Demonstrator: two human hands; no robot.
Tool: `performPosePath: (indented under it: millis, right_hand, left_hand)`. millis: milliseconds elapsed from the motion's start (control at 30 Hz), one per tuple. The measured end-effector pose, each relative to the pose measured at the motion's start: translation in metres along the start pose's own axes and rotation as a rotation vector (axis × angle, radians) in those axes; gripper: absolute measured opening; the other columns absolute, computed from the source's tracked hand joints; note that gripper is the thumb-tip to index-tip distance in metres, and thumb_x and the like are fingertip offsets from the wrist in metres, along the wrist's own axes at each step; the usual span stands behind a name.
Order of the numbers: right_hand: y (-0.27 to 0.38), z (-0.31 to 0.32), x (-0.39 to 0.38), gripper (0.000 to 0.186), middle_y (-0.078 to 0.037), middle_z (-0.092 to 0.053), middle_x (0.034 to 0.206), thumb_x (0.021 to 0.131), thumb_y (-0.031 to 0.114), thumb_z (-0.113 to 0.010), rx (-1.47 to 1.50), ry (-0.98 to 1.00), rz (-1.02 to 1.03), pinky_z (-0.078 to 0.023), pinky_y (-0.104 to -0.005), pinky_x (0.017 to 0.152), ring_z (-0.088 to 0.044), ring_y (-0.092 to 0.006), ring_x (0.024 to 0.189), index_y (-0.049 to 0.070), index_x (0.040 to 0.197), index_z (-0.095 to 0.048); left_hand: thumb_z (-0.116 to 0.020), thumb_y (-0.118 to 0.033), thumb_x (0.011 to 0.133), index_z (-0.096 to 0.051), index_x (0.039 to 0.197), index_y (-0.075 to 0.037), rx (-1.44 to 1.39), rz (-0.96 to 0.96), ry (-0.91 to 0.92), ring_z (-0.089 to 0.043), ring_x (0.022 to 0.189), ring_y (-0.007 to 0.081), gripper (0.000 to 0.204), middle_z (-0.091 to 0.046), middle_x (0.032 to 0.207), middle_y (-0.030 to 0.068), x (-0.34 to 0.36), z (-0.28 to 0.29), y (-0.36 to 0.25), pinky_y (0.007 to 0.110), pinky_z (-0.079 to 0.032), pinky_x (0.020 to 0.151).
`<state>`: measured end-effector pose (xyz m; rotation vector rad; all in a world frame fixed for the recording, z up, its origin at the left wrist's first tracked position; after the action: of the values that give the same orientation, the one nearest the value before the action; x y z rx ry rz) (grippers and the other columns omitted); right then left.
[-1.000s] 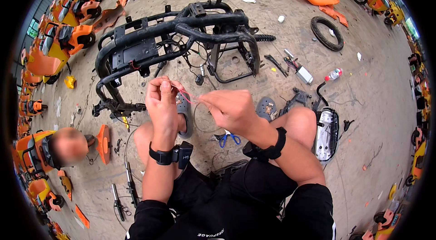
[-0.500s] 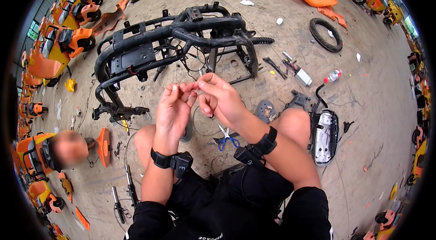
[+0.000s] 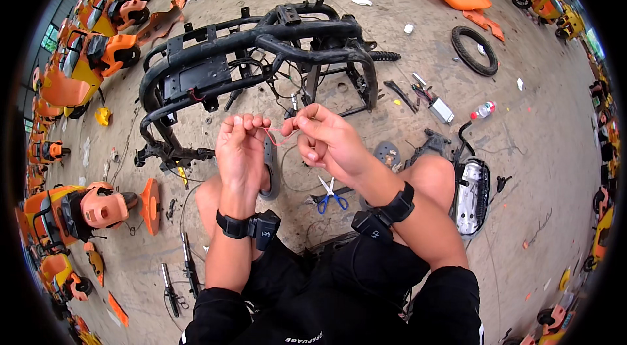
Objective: The person joins wires on a motorcycle frame using their hands and cuts a wire with scissors.
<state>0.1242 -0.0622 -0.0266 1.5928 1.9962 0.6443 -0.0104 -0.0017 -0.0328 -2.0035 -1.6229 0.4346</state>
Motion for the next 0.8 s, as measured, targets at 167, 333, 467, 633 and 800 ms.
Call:
performPosePath:
  millis: [167, 333, 467, 633, 800]
  right_hand:
    - [0.003, 0.001, -0.002, 0.009, -0.013, -0.061, 0.104, 0.099, 0.015, -0.050, -0.024, 0.032, 0.027, -0.038, -0.0224, 0.045, -0.049, -0.0103, 0.057, 0.006, 0.100, -0.050]
    - [0.000, 0.001, -0.007, 0.009, -0.011, -0.060, 0.098, 0.099, 0.015, -0.051, -0.032, 0.042, 0.054, -0.047, -0.0281, 0.057, -0.055, -0.0146, 0.068, 0.007, 0.102, -0.051]
    - [0.028, 0.016, -0.015, 0.009, -0.009, -0.060, 0.092, 0.098, 0.015, -0.053, 0.042, -0.048, 0.178, -0.050, -0.0306, 0.064, -0.058, -0.0164, 0.075, 0.007, 0.101, -0.052]
    - [0.055, 0.056, -0.025, 0.029, -0.014, -0.065, 0.103, 0.086, 0.009, -0.068, -0.703, -0.273, 0.100, -0.052, -0.0290, 0.070, -0.063, -0.0165, 0.080, 0.005, 0.115, -0.062]
    - [0.062, -0.012, -0.034, 0.033, -0.008, -0.069, 0.088, 0.077, 0.009, -0.074, -1.507, -0.326, 0.800, -0.051, -0.0254, 0.061, -0.063, -0.0170, 0.065, 0.007, 0.110, -0.068]
  left_hand:
    - [-0.048, -0.007, 0.099, -0.051, 0.092, -0.003, 0.062, -0.036, -0.095, -0.056, 0.087, 0.0225, 0.008, -0.056, 0.087, 0.0087, 0.001, 0.014, -0.012, 0.041, -0.050, 0.091]
    - [-0.048, -0.007, 0.099, -0.047, 0.096, -0.005, 0.120, -0.063, -0.238, -0.058, 0.082, 0.0200, 0.004, -0.056, 0.086, 0.0086, -0.002, 0.019, -0.018, 0.042, -0.055, 0.081]
    - [-0.047, -0.007, 0.099, -0.046, 0.096, -0.005, 0.108, -0.149, -0.233, -0.059, 0.082, 0.0192, 0.004, -0.057, 0.087, 0.0087, 0.015, 0.056, -0.055, 0.041, -0.057, 0.076]
    - [-0.053, -0.014, 0.098, -0.049, 0.099, -0.005, 0.079, -0.102, -0.042, -0.060, 0.086, 0.0228, 0.010, -0.058, 0.087, 0.0085, 0.008, 0.024, -0.036, 0.046, -0.052, 0.089]
    - [-0.052, -0.014, 0.099, -0.050, 0.095, -0.006, 0.042, -0.003, 0.077, -0.058, 0.088, 0.0223, 0.009, -0.056, 0.087, 0.0075, -0.001, -0.006, -0.018, 0.045, -0.049, 0.092]
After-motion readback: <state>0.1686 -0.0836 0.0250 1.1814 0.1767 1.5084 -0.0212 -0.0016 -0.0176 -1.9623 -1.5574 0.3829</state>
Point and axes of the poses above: each hand's wrist, its own x-axis towards the middle knuckle, its own z-axis out of the back of the hand, y = z × x, the point moved 9 cm from there along x, towards the middle knuckle
